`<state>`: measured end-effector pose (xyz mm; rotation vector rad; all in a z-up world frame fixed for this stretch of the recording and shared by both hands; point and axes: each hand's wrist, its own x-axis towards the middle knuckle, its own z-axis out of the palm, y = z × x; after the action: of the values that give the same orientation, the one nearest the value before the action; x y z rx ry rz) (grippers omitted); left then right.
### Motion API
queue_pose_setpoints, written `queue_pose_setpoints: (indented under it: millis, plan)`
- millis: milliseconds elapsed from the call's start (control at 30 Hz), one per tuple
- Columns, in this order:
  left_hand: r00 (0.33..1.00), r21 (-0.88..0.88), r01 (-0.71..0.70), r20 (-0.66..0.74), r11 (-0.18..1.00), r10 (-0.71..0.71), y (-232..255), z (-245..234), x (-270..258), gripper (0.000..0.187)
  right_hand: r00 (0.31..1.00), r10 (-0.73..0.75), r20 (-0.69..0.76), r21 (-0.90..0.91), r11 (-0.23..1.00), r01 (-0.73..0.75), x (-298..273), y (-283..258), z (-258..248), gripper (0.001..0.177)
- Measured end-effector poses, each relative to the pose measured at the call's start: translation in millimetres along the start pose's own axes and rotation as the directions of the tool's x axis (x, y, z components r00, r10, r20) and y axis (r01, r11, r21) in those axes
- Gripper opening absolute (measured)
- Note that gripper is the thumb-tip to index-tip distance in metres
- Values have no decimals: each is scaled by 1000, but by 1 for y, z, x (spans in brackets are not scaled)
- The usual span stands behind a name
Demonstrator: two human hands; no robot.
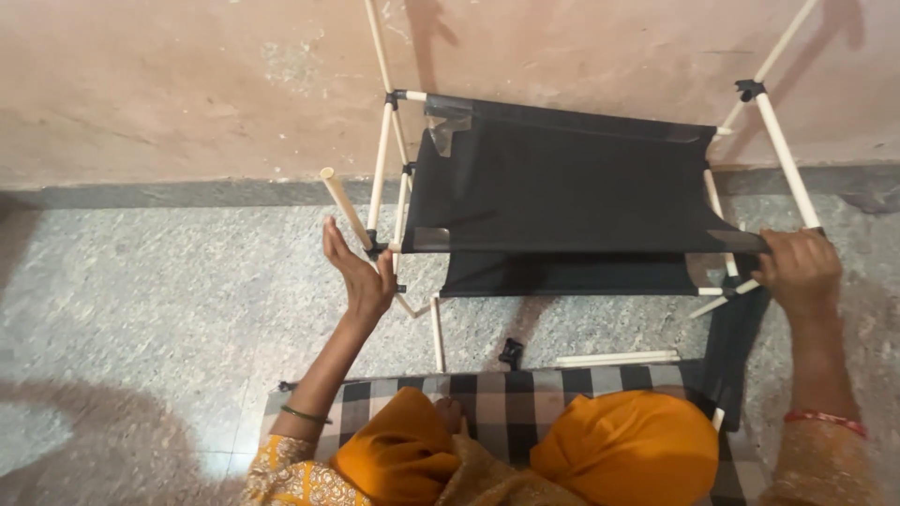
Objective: The person disassembles a small black fabric shelf with white poles. They remove the fabric from the frame, detach the plastic connectors, and separate the poles, placing the components on the floor.
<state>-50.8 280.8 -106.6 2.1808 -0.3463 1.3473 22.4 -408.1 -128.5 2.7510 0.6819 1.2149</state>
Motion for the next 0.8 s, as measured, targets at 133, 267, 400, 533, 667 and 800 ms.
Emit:
queue_pose_setpoints:
  millis: [133,267,400,533,667,800]
  plan:
    - [887,-291,458,206,840,-413,-7,12,-9,45,991,0,130,-9,1000,1,3,8,-7,44]
    - [813,-413,578,210,704,-544,-19,21,-9,37,995,5,98,-3,1000,-4,2,7,-1,45]
    - [874,-514,466,142,720,-465,-28,29,-12,37,997,1,80,-18,1000,0,2,9,4,36]
    - [836,-570,502,129,650,-533,-41,25,6,64,995,15,95,-28,1000,-13,7,11,1,30]
    - [859,-577,494,206,650,-470,-99,28,107,55,1000,-4,-16,45,999,5,12,9,3,45]
    - [886,-551,464,280,694,-370,-153,92,208,50,982,133,-132,143,983,-114,24,5,13,61]
